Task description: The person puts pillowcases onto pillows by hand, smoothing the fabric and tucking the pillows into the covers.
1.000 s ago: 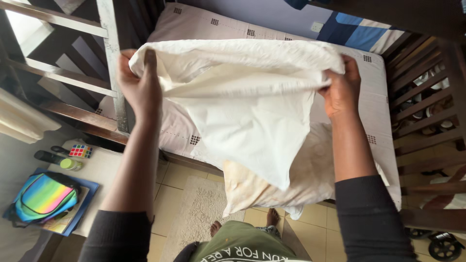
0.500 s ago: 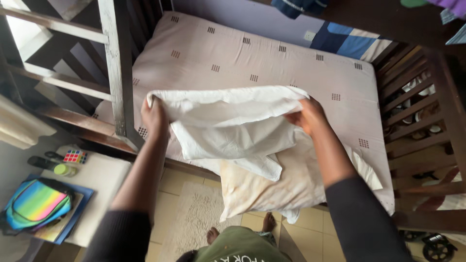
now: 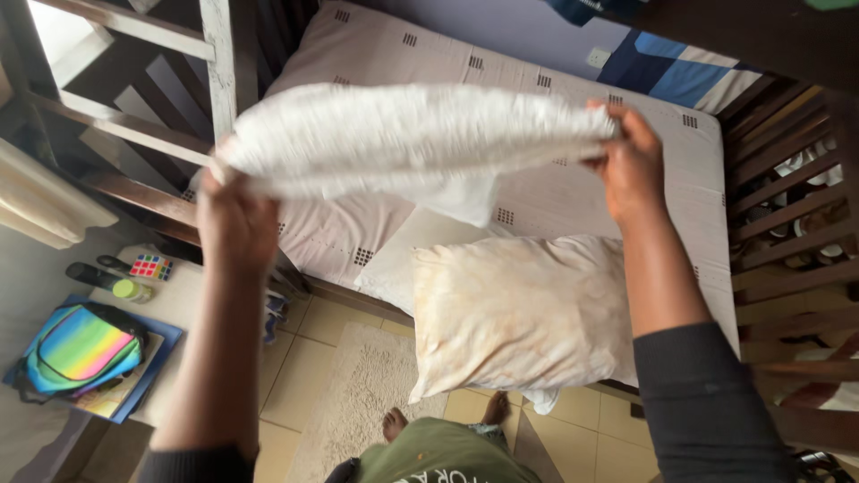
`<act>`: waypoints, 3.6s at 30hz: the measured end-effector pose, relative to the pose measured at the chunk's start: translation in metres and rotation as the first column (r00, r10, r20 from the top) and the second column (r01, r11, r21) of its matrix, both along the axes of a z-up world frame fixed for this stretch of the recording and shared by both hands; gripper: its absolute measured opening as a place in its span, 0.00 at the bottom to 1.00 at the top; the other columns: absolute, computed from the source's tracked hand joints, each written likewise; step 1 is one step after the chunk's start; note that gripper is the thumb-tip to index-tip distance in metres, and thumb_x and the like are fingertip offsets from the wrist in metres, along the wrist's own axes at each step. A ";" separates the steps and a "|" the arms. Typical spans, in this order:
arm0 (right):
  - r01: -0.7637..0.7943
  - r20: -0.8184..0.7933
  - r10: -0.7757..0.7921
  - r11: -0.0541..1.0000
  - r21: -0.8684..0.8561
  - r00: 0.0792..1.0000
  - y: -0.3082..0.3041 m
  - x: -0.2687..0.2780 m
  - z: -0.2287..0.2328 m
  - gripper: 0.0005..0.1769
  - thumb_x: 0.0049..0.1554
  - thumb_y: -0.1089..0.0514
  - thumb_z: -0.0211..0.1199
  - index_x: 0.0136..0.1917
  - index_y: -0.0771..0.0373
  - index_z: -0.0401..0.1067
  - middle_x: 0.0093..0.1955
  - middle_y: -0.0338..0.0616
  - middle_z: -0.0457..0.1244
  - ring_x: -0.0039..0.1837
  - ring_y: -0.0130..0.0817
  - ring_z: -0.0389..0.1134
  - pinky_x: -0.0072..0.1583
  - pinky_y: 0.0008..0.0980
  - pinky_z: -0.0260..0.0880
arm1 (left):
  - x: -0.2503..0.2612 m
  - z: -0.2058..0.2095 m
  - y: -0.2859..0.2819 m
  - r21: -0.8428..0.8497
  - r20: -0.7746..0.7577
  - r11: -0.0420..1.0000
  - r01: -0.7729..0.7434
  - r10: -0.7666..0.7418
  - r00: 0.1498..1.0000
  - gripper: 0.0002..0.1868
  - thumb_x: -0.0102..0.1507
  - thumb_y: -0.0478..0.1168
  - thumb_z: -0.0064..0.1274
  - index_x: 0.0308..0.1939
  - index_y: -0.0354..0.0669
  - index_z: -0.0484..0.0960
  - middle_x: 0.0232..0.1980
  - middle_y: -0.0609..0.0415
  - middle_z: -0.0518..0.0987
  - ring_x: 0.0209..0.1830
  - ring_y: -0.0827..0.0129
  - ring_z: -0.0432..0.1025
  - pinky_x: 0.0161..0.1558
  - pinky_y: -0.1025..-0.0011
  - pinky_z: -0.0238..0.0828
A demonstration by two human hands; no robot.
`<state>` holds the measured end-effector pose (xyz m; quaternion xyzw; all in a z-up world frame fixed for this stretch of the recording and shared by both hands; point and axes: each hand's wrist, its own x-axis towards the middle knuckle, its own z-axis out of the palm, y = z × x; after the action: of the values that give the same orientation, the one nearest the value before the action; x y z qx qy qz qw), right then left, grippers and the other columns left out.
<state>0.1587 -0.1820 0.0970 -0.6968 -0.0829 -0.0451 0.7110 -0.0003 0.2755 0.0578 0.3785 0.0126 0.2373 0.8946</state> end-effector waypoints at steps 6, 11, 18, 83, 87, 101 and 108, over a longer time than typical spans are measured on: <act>0.215 -0.593 -0.094 0.967 0.137 0.799 -0.082 0.043 -0.203 0.08 0.66 0.55 0.54 0.51 0.61 0.69 0.35 0.40 0.63 0.33 0.28 0.63 0.38 0.32 0.66 | -0.041 -0.110 -0.077 -0.125 -0.659 0.990 -0.068 -0.032 0.751 0.12 0.69 0.43 0.50 0.52 0.42 0.75 0.41 0.53 0.78 0.25 0.75 0.70 0.29 0.73 0.67; -0.134 -0.824 0.156 0.986 0.099 0.544 -0.092 0.020 -0.333 0.37 0.65 0.30 0.41 0.50 0.62 0.78 0.44 0.43 0.71 0.35 0.25 0.65 0.41 0.25 0.65 | -0.067 -0.187 -0.143 0.361 -0.805 0.930 0.070 0.273 0.527 0.12 0.63 0.46 0.60 0.39 0.42 0.79 0.25 0.58 0.75 0.19 0.72 0.61 0.24 0.69 0.59; -0.967 -0.852 0.511 0.252 0.026 0.110 -0.007 -0.095 -0.406 0.14 0.63 0.48 0.58 0.55 0.56 0.78 0.56 0.36 0.71 0.58 0.29 0.70 0.55 0.35 0.75 | -0.071 -0.234 -0.204 0.269 -0.767 0.950 -0.158 0.311 0.562 0.12 0.65 0.46 0.58 0.43 0.41 0.84 0.37 0.56 0.83 0.36 0.73 0.74 0.40 0.72 0.72; -0.323 -0.596 0.145 0.924 -0.204 0.790 -0.052 0.092 -0.376 0.37 0.44 0.40 0.74 0.62 0.60 0.73 0.62 0.50 0.65 0.68 0.46 0.65 0.69 0.46 0.65 | -0.122 -0.239 -0.285 0.648 -0.761 0.504 0.570 0.452 0.466 0.27 0.59 0.50 0.64 0.58 0.44 0.76 0.28 0.54 0.83 0.13 0.71 0.75 0.16 0.71 0.73; -0.267 -0.579 0.054 0.919 -0.290 0.814 -0.053 0.094 -0.381 0.37 0.45 0.39 0.73 0.62 0.61 0.73 0.62 0.50 0.65 0.67 0.47 0.65 0.68 0.47 0.65 | -0.116 -0.281 -0.313 0.741 -0.671 0.395 0.543 0.424 0.608 0.16 0.66 0.45 0.53 0.55 0.45 0.76 0.27 0.55 0.83 0.15 0.75 0.72 0.16 0.75 0.73; -0.448 0.233 0.812 0.506 -0.737 0.535 -0.020 -0.123 -0.239 0.55 0.35 0.30 0.75 0.65 0.69 0.72 0.68 0.58 0.58 0.72 0.54 0.55 0.70 0.56 0.55 | -0.089 -0.322 -0.363 0.398 -0.865 0.897 0.193 0.297 0.405 0.24 0.76 0.54 0.38 0.52 0.41 0.83 0.19 0.57 0.72 0.14 0.77 0.56 0.17 0.73 0.53; -0.540 -0.045 0.722 0.472 -0.697 0.691 -0.020 -0.117 -0.300 0.29 0.45 0.65 0.64 0.62 0.60 0.77 0.62 0.47 0.69 0.64 0.43 0.71 0.65 0.40 0.75 | -0.085 -0.239 -0.341 0.497 -0.860 0.736 0.461 0.345 0.376 0.26 0.71 0.47 0.40 0.72 0.46 0.66 0.20 0.44 0.79 0.13 0.65 0.67 0.22 0.59 0.68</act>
<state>0.0412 -0.2020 -0.2033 -0.8065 -0.4367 0.1658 0.3624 -0.0852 -0.0652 -0.1816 0.7387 0.4076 -0.0638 0.5330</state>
